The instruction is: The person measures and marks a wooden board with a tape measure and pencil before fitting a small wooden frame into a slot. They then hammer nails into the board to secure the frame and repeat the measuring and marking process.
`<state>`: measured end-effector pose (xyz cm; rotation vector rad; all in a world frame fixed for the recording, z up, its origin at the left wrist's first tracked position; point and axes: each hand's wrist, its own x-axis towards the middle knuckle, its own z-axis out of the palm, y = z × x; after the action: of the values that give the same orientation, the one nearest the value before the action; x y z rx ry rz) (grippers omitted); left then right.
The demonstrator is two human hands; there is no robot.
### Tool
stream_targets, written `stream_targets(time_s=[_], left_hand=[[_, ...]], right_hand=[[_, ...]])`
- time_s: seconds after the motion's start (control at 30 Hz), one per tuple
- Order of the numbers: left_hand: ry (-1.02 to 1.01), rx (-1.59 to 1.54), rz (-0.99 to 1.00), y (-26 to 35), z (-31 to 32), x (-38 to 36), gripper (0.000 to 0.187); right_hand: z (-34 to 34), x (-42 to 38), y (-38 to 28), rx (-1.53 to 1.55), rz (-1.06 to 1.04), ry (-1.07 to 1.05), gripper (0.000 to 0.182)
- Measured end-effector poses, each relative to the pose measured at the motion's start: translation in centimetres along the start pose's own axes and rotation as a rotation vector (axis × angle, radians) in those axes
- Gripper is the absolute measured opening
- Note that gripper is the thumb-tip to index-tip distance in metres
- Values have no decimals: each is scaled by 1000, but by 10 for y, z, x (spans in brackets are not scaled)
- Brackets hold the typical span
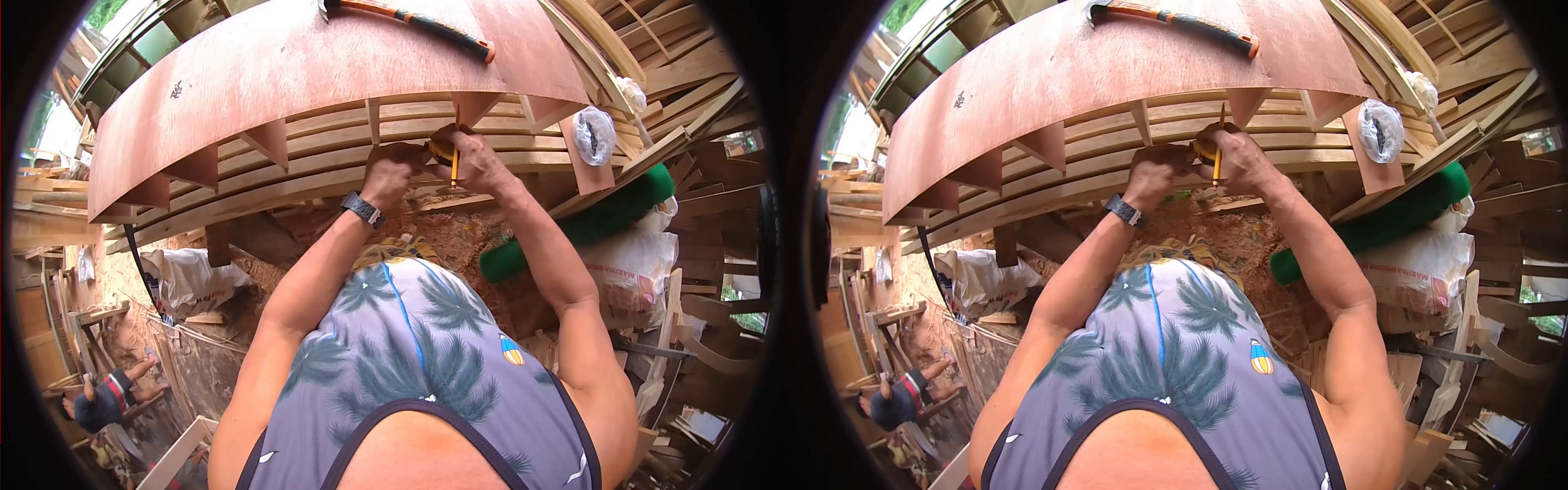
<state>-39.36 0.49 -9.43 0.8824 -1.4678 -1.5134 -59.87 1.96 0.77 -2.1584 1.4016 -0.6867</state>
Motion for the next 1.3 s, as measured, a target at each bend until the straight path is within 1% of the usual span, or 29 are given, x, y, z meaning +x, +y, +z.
stream_targets(time_s=[0.03,0.07,0.1,0.13,0.17,0.23,0.3,0.33,0.37,0.4,0.47,0.5,0.57,0.6,0.67,0.7,0.77,0.8,0.83,0.87,0.9,1.0,1.17,1.23,1.27,1.3], left_hand=[[16,-259,-127,9,5,-1,27],[7,-263,-124,18,12,-1,27],[49,-250,-162,40,19,0,27],[92,-236,-202,55,25,1,27],[84,-240,-201,59,28,2,27],[46,-195,-221,64,26,3,24],[76,-248,-194,66,28,4,23],[110,-300,-168,68,28,4,22],[111,-299,-167,70,25,2,22],[200,-385,-154,73,20,-1,21],[340,-557,-147,76,9,-4,17],[376,-603,-173,76,3,-6,14],[413,-799,-225,79,-1,-6,13],[422,-796,-224,77,0,-3,13],[269,-1006,-202,73,14,6,13],[267,-999,-193,75,25,7,16],[230,-805,-186,81,49,19,21],[234,-802,-185,82,53,24,21],[278,-756,-235,83,57,29,22],[321,-709,-286,85,58,33,22],[322,-708,-285,85,58,35,22],[336,-632,-201,87,55,41,21],[337,-552,-165,90,51,42,19],[381,-511,-139,91,52,45,18],[399,-503,-162,91,51,46,18],[422,-484,-170,89,50,49,18]], right_hand=[[-8,-2,0,36,68,-57,44],[-14,-3,0,-42,63,-80,48],[-20,-4,-1,-50,68,-74,48],[-26,-6,-1,-58,3,-92,49],[-29,-9,0,-65,-62,-112,51],[-34,-16,4,-50,-73,-91,48],[-41,-26,9,-45,-130,-14,45],[-49,-34,15,-148,-117,34,45],[-62,-43,19,-176,-12,39,44],[-80,-52,14,-202,91,48,43],[-103,-74,51,-368,18,233,41],[-116,-82,65,-351,-2,279,41],[-137,-97,93,-318,-31,358,40],[-144,-101,100,-355,-48,373,39],[-152,-100,95,-413,-76,380,38],[-153,-97,92,-403,-82,378,38],[-151,-89,89,-387,-82,377,35],[-150,-86,89,-372,-81,380,34],[-149,-84,87,-369,-83,381,34],[-149,-81,84,-374,-89,375,35],[-149,-78,81,-380,-94,369,37],[-153,-71,78,-399,-106,338,35],[-151,-61,71,-415,-106,357,33],[-148,-59,71,-496,-117,405,31],[-144,-57,76,-575,-144,454,30],[-141,-57,74,-614,-115,472,33]])
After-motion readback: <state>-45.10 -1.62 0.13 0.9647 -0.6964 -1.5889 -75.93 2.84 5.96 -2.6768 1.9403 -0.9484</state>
